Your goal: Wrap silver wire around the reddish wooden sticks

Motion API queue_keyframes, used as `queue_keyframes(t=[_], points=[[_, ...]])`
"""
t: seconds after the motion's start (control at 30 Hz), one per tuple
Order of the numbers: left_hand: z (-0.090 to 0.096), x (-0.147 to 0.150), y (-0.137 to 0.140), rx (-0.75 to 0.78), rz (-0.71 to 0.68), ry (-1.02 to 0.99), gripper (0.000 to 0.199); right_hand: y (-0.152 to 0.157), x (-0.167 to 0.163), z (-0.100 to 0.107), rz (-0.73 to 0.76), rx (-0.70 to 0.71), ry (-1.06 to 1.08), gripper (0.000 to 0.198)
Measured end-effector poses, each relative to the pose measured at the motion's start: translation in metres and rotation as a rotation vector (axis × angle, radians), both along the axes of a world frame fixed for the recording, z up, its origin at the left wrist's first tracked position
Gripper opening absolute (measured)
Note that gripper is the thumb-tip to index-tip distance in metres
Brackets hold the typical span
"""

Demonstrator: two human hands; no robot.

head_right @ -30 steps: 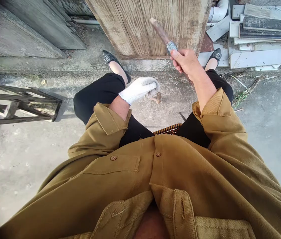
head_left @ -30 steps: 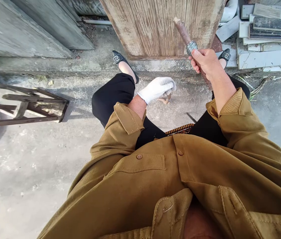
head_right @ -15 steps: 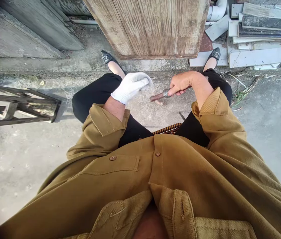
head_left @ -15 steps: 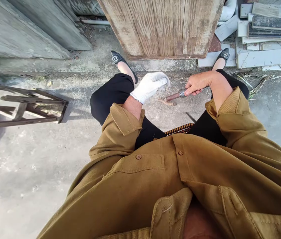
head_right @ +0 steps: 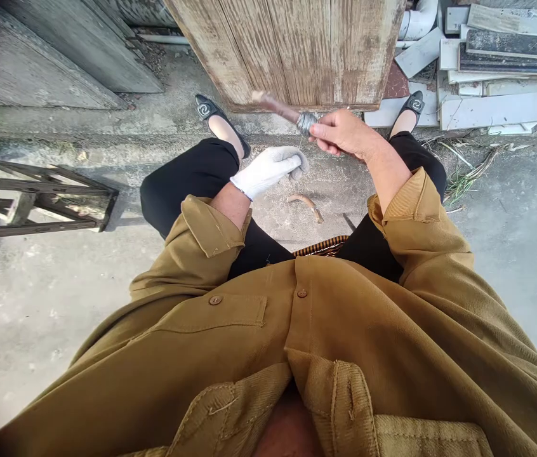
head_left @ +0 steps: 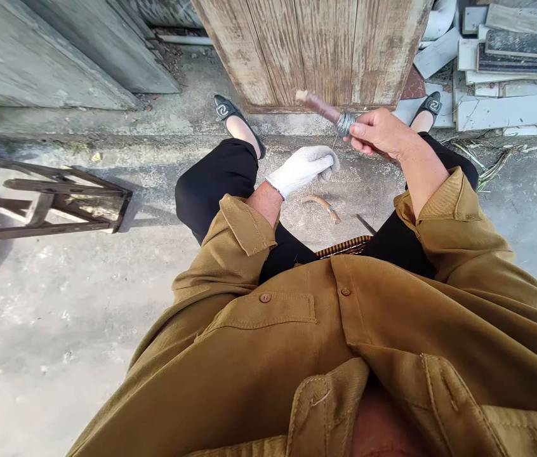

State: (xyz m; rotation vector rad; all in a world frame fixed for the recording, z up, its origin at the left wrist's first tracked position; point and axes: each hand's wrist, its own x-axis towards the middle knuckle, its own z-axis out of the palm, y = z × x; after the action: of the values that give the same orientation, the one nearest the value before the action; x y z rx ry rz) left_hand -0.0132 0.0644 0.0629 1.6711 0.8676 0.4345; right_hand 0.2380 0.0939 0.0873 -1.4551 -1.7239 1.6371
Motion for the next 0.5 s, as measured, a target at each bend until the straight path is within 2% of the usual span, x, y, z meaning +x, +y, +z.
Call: queue_keyframes(t=[0.07,0.13,0.2,0.3,0.37,0.4,0.5], points=[[0.003,0.002,-0.004,-0.018,0.022,0.008,0.029,-0.001,-0.005,0.001,-0.225,-0.038,0.056,0.036],[0.006,0.003,-0.008,-0.044,0.032,0.006,0.024,0.000,-0.009,0.003,-0.354,-0.047,0.029,0.037],[0.008,0.003,-0.011,-0.055,0.038,-0.001,0.020,0.002,-0.012,0.004,-0.410,-0.019,-0.057,0.040],[0.010,0.000,-0.011,-0.072,0.044,0.002,0.018,0.004,-0.009,0.005,-0.393,-0.002,-0.219,0.041],[0.009,-0.003,-0.008,-0.080,0.049,0.006,0.019,0.005,-0.006,0.004,-0.297,-0.038,-0.357,0.044],[0.007,-0.005,-0.005,-0.080,0.053,0.002,0.020,0.005,-0.004,0.004,-0.191,-0.066,-0.449,0.047],[-0.004,-0.012,0.003,-0.080,0.057,-0.021,0.025,0.005,0.000,0.002,0.283,-0.170,-0.628,0.049]])
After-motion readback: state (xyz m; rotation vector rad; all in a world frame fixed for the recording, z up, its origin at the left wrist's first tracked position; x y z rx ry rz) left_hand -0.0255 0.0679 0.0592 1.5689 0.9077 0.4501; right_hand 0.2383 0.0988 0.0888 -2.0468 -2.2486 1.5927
